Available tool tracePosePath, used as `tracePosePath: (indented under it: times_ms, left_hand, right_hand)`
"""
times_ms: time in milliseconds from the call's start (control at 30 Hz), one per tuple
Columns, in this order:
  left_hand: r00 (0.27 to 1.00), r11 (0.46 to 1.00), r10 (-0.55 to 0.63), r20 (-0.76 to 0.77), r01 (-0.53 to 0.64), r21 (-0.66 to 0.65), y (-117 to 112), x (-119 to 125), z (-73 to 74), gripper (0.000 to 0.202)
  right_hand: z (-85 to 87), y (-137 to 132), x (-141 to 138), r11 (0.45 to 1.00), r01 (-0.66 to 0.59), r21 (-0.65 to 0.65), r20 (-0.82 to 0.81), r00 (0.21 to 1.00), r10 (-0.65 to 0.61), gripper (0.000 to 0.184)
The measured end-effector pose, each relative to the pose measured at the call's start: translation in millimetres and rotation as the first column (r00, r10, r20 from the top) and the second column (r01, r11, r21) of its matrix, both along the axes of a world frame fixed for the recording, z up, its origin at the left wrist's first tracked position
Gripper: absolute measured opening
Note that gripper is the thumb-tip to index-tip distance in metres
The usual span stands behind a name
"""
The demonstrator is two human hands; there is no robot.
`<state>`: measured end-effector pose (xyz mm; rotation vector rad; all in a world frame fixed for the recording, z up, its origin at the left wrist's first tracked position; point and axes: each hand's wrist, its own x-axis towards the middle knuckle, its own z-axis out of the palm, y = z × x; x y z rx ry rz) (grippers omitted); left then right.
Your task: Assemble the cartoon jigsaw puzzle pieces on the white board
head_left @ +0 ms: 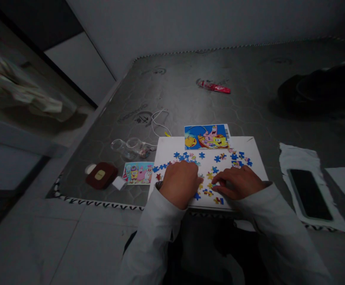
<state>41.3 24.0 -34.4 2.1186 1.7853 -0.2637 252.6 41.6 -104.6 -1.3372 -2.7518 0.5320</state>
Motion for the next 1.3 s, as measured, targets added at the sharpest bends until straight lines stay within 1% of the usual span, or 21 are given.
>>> tracePosePath:
  times_ms: [133,367,533,800,933,1100,1200,1300]
  left_hand:
    - [1.000,1.000,0.001,0.002,-0.001,0.006,-1,0,0.0,0.029]
    - [1.000,1.000,-0.001,0.014,0.002,-0.008,1,0,-0.5,0.028]
    - [1.000,1.000,0.002,-0.001,-0.002,-0.020,3,-1,1.2,0.028]
    - [1.000,1.000,-0.003,-0.012,0.003,0.000,2,0,0.4,0.028]
    - [0.999,1.000,0.020,-0.039,-0.020,0.005,0,-3,7.7,0.028]
    - [0.997,0.999,0.050,-0.059,-0.050,0.003,-4,-9,19.9,0.027]
    - [0.997,0.999,0.050,-0.066,-0.050,0.002,-6,-11,22.8,0.027]
    - [0.996,0.999,0.046,-0.071,-0.047,-0.013,-6,-11,22.9,0.026]
  right_hand:
    - [-2.8,1,2,1.000,-0.002,0.002,0.000,1.000,0.002,0.012]
    - [1.3,2,0,0.999,0.006,-0.034,0.014,1.000,-0.006,0.010]
    - [3.7,1,-1,0.999,0.016,-0.030,0.015,1.000,-0.016,0.010]
    - [11.7,3,1,0.989,0.079,-0.124,0.091,0.994,-0.068,0.010]
    - [15.5,3,3,0.990,0.074,-0.118,0.097,0.993,-0.063,0.011]
    - [23.1,1,-2,0.987,0.099,-0.124,0.161,0.984,-0.079,0.014]
    - [21.1,1,2,0.991,0.073,-0.109,0.130,0.990,-0.059,0.013]
    - [18.1,1,9,0.998,0.036,-0.051,0.086,0.996,-0.031,0.011]
